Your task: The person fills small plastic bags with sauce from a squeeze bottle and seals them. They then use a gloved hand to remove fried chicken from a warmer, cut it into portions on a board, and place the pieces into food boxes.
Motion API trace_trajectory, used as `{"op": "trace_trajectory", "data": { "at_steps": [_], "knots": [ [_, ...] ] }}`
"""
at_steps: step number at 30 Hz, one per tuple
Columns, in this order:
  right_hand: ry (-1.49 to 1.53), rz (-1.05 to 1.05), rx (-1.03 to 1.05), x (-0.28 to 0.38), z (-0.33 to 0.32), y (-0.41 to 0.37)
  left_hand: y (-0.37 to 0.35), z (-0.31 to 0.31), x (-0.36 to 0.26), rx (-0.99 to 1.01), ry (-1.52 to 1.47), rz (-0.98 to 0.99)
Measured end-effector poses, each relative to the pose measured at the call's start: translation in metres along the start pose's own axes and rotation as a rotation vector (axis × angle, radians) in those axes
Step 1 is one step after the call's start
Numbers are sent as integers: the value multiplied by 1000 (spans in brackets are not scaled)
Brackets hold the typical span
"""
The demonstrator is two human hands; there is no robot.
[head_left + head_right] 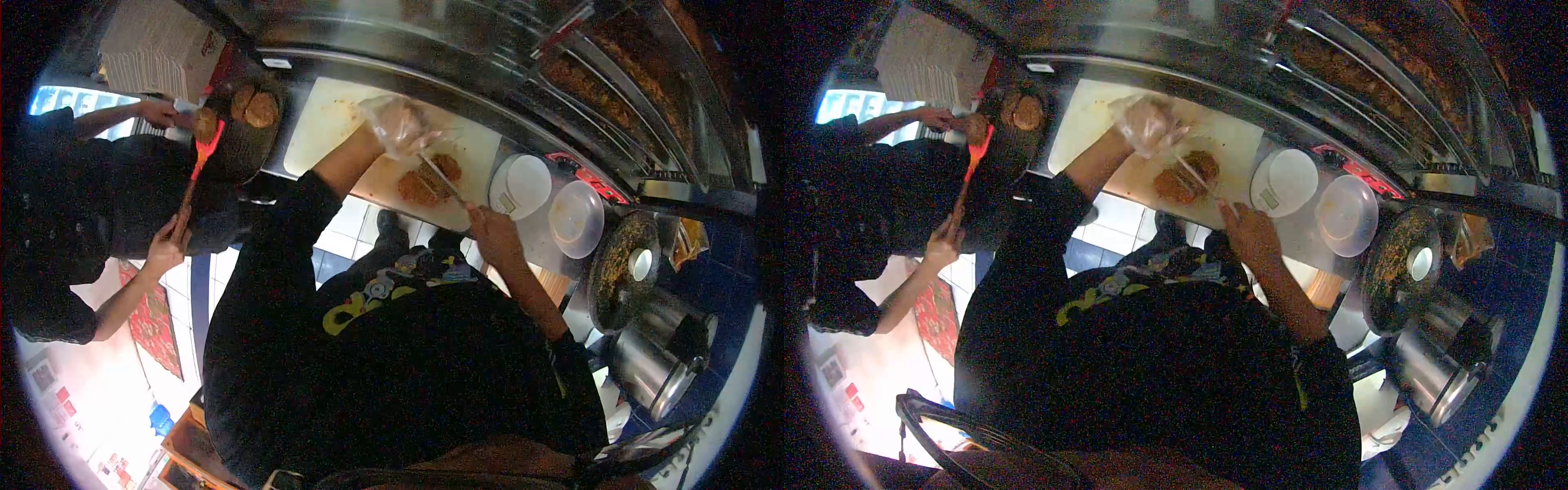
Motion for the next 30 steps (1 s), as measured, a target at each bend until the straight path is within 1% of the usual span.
{"op": "trace_trajectory", "data": {
  "at_steps": [1, 2, 4, 5, 6, 7, 9, 12, 14, 16, 17, 18, 19, 21, 22, 23, 24, 25, 26, 28, 30],
  "knots": [
    [-9, 36, 34, -7, 4, 0, 8, 0, -4, 39, -2, -22],
    [-20, 67, 57, -12, 6, 4, 13, 11, 2, -30, -65, -78],
    [-40, 128, 88, -20, 7, 15, 25, 66, 20, -175, -179, -182],
    [-151, -6, -33, -7, 4, 11, 30, 84, 27, -262, -227, -171],
    [-118, 29, -25, -7, 7, 13, 34, 102, 34, -348, -274, -156],
    [-88, 64, -10, -8, 11, 13, 38, 125, 48, -200, -487, -139],
    [-86, 114, 34, 0, 15, 19, 36, 144, 61, -30, -635, -196],
    [-163, 184, 110, 26, 6, 32, 30, 134, 76, 34, -446, -393],
    [-252, -65, -13, 21, 12, 32, 19, 120, 79, 76, -316, -532],
    [-216, -118, -84, 8, 6, 28, 26, 79, 65, -65, -244, -342],
    [-133, -43, -83, 9, -11, 15, 27, 39, 39, -213, -241, -80],
    [-48, 38, -71, 5, -18, 6, 31, 26, 27, -197, -130, -42],
    [-86, 26, -79, 0, -19, 2, 35, 13, 14, -186, -19, -3],
    [-170, -11, -100, -6, -22, 0, 48, 31, 12, -170, -86, -10],
    [-155, 49, -73, -7, -23, 1, 56, 43, 18, -166, -110, -13],
    [-142, 108, -50, -5, -25, 4, 58, 53, 25, -397, -121, 43],
    [-125, 169, -24, -6, -25, 6, 70, 77, 36, -363, -111, 18],
    [-266, 55, -27, -2, -19, 6, 79, 102, 40, -320, -114, -10],
    [-410, -65, -30, -2, -10, 8, 70, 89, 38, -376, -114, -83],
    [-573, -239, -86, -2, 1, 18, 49, 60, 33, -485, -125, -228],
    [-608, -323, -164, -6, 9, 18, 65, 109, 53, -486, 4, -256]
  ]
}}
Point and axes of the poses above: each hand's wrist, its own y-axis towards the middle knuckle, its own z-axis out of the palm, x = y × z, the point moved 7 cm from there along y, towards the middle knuckle, and after that the axes turned 8 degrees about x, right-handed, at the moved point
